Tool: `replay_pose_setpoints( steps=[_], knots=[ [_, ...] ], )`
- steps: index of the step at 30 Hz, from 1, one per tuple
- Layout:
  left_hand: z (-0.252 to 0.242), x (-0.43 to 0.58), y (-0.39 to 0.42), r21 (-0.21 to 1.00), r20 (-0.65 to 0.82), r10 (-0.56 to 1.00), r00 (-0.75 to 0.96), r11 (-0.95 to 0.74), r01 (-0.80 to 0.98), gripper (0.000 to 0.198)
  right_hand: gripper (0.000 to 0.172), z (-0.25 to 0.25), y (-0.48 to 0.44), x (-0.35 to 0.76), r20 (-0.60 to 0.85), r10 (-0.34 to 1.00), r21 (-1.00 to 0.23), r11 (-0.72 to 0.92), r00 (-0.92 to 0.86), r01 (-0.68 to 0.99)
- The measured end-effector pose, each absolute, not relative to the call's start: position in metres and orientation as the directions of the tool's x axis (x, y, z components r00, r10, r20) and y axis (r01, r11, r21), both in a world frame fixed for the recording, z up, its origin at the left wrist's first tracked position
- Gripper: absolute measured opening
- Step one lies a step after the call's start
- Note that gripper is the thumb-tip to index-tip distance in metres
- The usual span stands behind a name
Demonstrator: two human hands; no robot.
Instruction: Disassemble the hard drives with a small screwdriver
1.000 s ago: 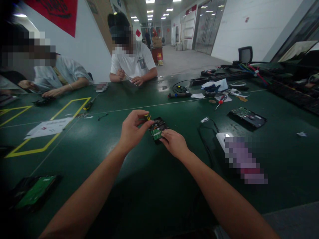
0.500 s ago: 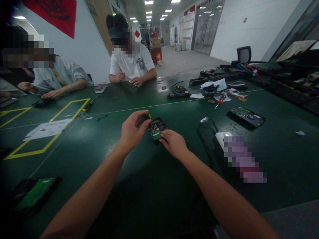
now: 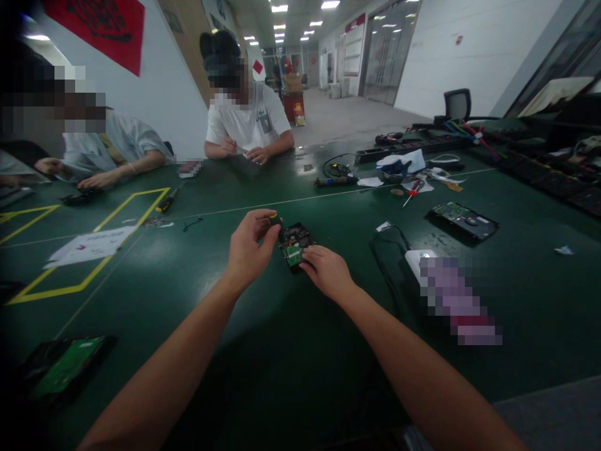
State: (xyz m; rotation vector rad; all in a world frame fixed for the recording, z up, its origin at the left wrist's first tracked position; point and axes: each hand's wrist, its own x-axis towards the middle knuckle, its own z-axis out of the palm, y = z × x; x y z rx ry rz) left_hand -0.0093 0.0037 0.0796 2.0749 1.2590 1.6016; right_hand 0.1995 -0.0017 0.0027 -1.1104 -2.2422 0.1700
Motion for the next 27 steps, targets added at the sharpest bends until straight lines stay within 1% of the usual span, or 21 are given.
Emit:
replay_pose_setpoints(
  steps=[6,11,17,20,24,27],
  knots=[
    [0.0797,-0.0083,0.0022,0.652,0.684,0.729,-0.026,-0.595,0.469,0.025,0.023,0.0022,-0.0014,0.1988,0.473,0.754,-0.369,0.639,-0.456,0.675],
    [0.0793,-0.0114,0.0055,0.627,0.702,0.712,0.000,-0.618,0.475,0.022,0.023,0.0024,-0.0022,0.1990,0.475,0.751,-0.359,0.641,-0.458,0.678],
    [0.0809,-0.0087,0.0035,0.671,0.669,0.743,0.003,-0.606,0.427,0.026,0.023,0.0038,-0.0036,0.1996,0.473,0.755,-0.361,0.636,-0.454,0.682],
    [0.0789,-0.0079,0.0042,0.674,0.672,0.740,-0.011,-0.606,0.422,0.028,0.024,0.0047,-0.0032,0.2000,0.469,0.754,-0.363,0.640,-0.461,0.678],
    [0.0788,-0.0092,0.0054,0.640,0.700,0.714,-0.013,-0.619,0.455,0.021,0.024,0.0041,-0.0017,0.2001,0.465,0.752,-0.365,0.644,-0.468,0.672],
    [0.0832,-0.0102,0.0042,0.572,0.733,0.679,0.043,-0.649,0.502,0.018,0.024,0.0030,-0.0012,0.1997,0.469,0.752,-0.363,0.642,-0.463,0.675]
  ],
)
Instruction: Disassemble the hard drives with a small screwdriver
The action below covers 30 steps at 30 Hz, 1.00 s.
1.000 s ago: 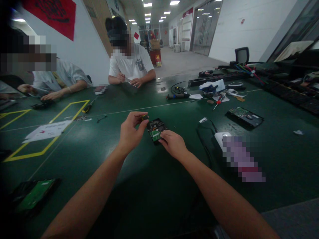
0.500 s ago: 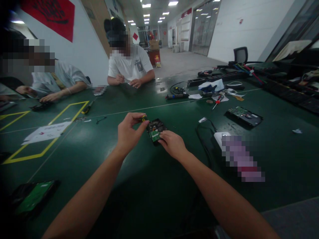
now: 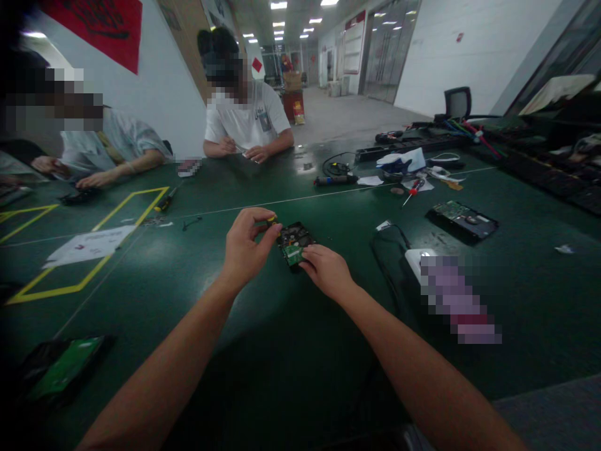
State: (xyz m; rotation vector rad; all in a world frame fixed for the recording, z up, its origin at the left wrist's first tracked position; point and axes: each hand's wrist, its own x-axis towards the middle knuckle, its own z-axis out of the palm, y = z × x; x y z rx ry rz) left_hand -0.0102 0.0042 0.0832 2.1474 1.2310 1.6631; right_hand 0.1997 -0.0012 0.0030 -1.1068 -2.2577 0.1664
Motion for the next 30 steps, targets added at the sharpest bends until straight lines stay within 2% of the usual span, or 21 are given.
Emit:
replay_pose_setpoints(
  steps=[3,7,11,16,22,26,30],
  knots=[
    [0.0880,-0.0114,0.0022,0.520,0.742,0.665,0.087,-0.653,0.551,0.021,0.023,0.0017,-0.0012,0.1993,0.475,0.750,-0.361,0.643,-0.460,0.676],
    [0.0902,-0.0139,0.0017,0.510,0.726,0.677,0.120,-0.648,0.567,0.028,0.024,-0.0002,-0.0013,0.1994,0.471,0.752,-0.349,0.638,-0.460,0.686],
    [0.0869,-0.0145,0.0029,0.594,0.662,0.737,0.135,-0.626,0.506,0.026,0.025,-0.0006,-0.0014,0.1999,0.466,0.755,-0.347,0.635,-0.460,0.690],
    [0.0811,-0.0115,0.0041,0.688,0.622,0.778,0.088,-0.596,0.413,0.036,0.025,0.0019,-0.0020,0.2006,0.459,0.761,-0.351,0.629,-0.458,0.693],
    [0.0870,-0.0120,0.0027,0.608,0.692,0.719,0.067,-0.630,0.482,0.020,0.025,0.0011,-0.0013,0.2001,0.464,0.752,-0.345,0.640,-0.468,0.686],
    [0.0862,-0.0146,0.0048,0.537,0.717,0.686,0.124,-0.657,0.528,0.025,0.024,-0.0010,-0.0009,0.1994,0.470,0.752,-0.346,0.638,-0.462,0.688],
    [0.0820,-0.0151,0.0072,0.568,0.689,0.714,0.120,-0.636,0.521,0.032,0.025,-0.0010,-0.0009,0.1992,0.472,0.755,-0.349,0.634,-0.454,0.691]
  ],
)
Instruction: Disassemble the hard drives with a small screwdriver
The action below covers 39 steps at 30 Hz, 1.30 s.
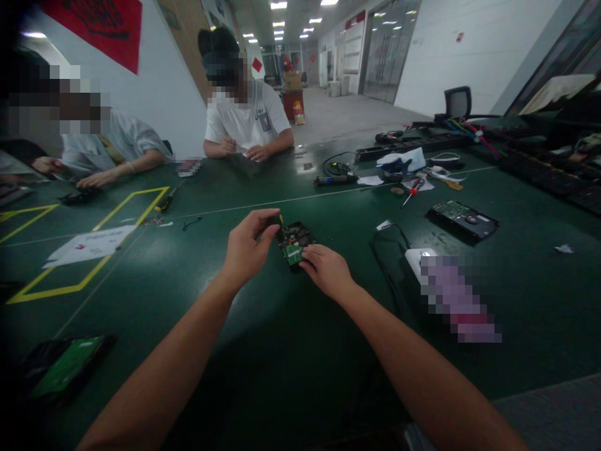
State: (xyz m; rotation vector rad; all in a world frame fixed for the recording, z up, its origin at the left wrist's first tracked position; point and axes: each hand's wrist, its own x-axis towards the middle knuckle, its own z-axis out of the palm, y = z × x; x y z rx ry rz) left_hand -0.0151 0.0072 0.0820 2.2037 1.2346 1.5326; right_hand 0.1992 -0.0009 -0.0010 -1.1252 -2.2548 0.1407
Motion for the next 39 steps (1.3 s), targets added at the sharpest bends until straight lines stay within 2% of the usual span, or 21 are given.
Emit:
replay_pose_setpoints(
  steps=[8,16,22,27,35,39],
  knots=[
    [0.081,-0.013,0.006,0.621,0.695,0.719,0.011,-0.608,0.494,0.028,0.023,0.001,-0.002,0.200,0.485,0.749,-0.360,0.642,-0.452,0.677],
    [0.081,-0.016,0.007,0.587,0.689,0.721,0.076,-0.616,0.525,0.027,0.025,0.002,-0.002,0.200,0.475,0.752,-0.358,0.639,-0.457,0.681],
    [0.086,-0.014,0.004,0.559,0.717,0.696,0.022,-0.594,0.579,0.022,0.024,0.003,-0.002,0.200,0.458,0.764,-0.378,0.630,-0.454,0.678],
    [0.089,-0.011,0.000,0.582,0.713,0.700,0.034,-0.619,0.528,0.017,0.025,0.004,-0.003,0.200,0.451,0.766,-0.377,0.629,-0.459,0.680],
    [0.086,-0.009,-0.001,0.596,0.692,0.719,0.072,-0.624,0.505,0.024,0.026,0.005,-0.005,0.200,0.436,0.765,-0.354,0.630,-0.474,0.691],
    [0.093,-0.011,-0.004,0.581,0.707,0.704,0.070,-0.633,0.512,0.017,0.024,0.005,-0.005,0.201,0.447,0.760,-0.374,0.638,-0.472,0.673]
  ],
)
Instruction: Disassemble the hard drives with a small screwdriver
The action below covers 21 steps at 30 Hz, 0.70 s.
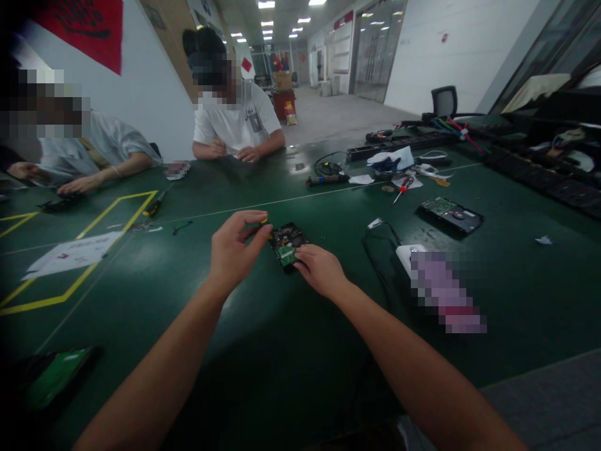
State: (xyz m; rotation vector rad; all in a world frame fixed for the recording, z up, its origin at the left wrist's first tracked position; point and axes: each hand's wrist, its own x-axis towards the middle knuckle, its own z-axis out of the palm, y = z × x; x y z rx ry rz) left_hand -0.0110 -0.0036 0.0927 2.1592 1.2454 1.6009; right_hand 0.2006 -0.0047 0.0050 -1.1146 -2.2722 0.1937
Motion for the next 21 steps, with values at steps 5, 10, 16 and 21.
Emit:
replay_pose_setpoints(
  steps=[5,10,16,21],
  knots=[
    [0.1009,-0.0116,-0.0064,0.532,0.724,0.684,0.087,-0.635,0.561,0.019,0.026,0.0047,-0.0039,0.2007,0.452,0.763,-0.376,0.633,-0.462,0.677],
    [0.0989,-0.0118,-0.0048,0.493,0.727,0.669,0.153,-0.665,0.560,0.027,0.026,0.0032,-0.0029,0.2012,0.451,0.754,-0.355,0.642,-0.477,0.680],
    [0.0980,-0.0122,-0.0044,0.518,0.708,0.689,0.156,-0.657,0.548,0.034,0.027,0.0054,-0.0028,0.1996,0.434,0.744,-0.301,0.652,-0.509,0.696],
    [0.1007,-0.0146,-0.0044,0.550,0.694,0.711,0.112,-0.624,0.556,0.030,0.025,0.0094,-0.0030,0.1986,0.431,0.735,-0.248,0.654,-0.523,0.714]
  ],
)
